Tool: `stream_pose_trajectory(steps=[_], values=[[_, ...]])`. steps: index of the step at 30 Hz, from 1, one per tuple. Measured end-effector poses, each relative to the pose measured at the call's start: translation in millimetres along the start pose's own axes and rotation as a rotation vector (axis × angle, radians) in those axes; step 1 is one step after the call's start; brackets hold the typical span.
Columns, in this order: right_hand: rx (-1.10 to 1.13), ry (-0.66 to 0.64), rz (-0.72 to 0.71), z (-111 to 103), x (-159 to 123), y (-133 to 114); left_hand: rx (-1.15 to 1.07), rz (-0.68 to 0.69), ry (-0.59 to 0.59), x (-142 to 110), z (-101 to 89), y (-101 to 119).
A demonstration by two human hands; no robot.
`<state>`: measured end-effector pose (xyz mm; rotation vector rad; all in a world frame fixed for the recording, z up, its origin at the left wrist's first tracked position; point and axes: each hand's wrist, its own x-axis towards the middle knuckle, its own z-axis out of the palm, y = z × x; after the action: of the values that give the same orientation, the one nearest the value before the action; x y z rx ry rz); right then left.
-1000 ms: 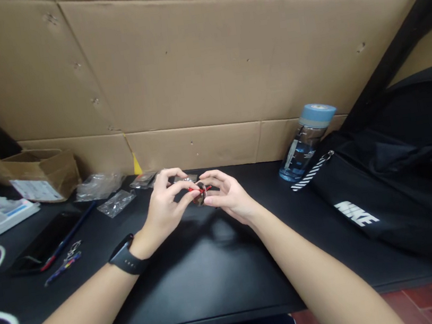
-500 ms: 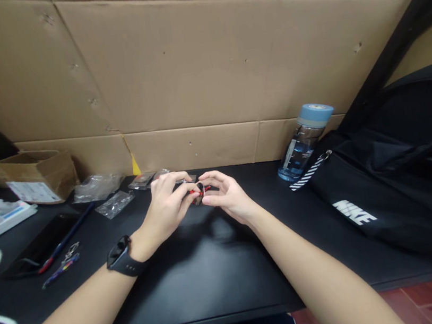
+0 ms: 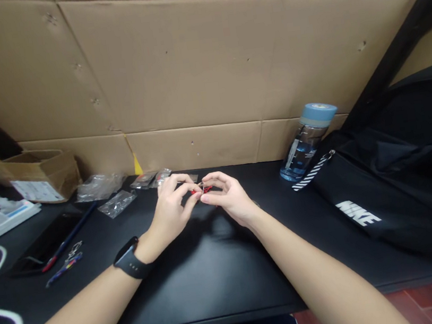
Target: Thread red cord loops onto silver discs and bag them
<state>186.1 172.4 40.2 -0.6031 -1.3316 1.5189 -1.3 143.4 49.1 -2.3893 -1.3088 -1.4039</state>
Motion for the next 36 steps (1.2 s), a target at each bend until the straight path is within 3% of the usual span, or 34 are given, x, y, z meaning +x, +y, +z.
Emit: stream_pose_trajectory(steps=[4,12,27,36], values=[[0.007,0.036,0.02,0.0,1.3,-0.3,-0.139,-0.116,0.0,-0.9,5.1,-1.4],[0.018,0.119,0.032,-5.8,4.6,-4.3,-0.28,-0.045,-0.103,6.8,-3.6,-15.7],[-0.051,0.044,0.063,-1.6,1.0,-0.3,-0.169,-0.043,-0.11,4.0,-0.1,-14.7],[-0.063,0.009,0.097,-5.7,1.5,-4.9,-0.135,0.079,-0.265,5.9,-7.8,-26.5]])
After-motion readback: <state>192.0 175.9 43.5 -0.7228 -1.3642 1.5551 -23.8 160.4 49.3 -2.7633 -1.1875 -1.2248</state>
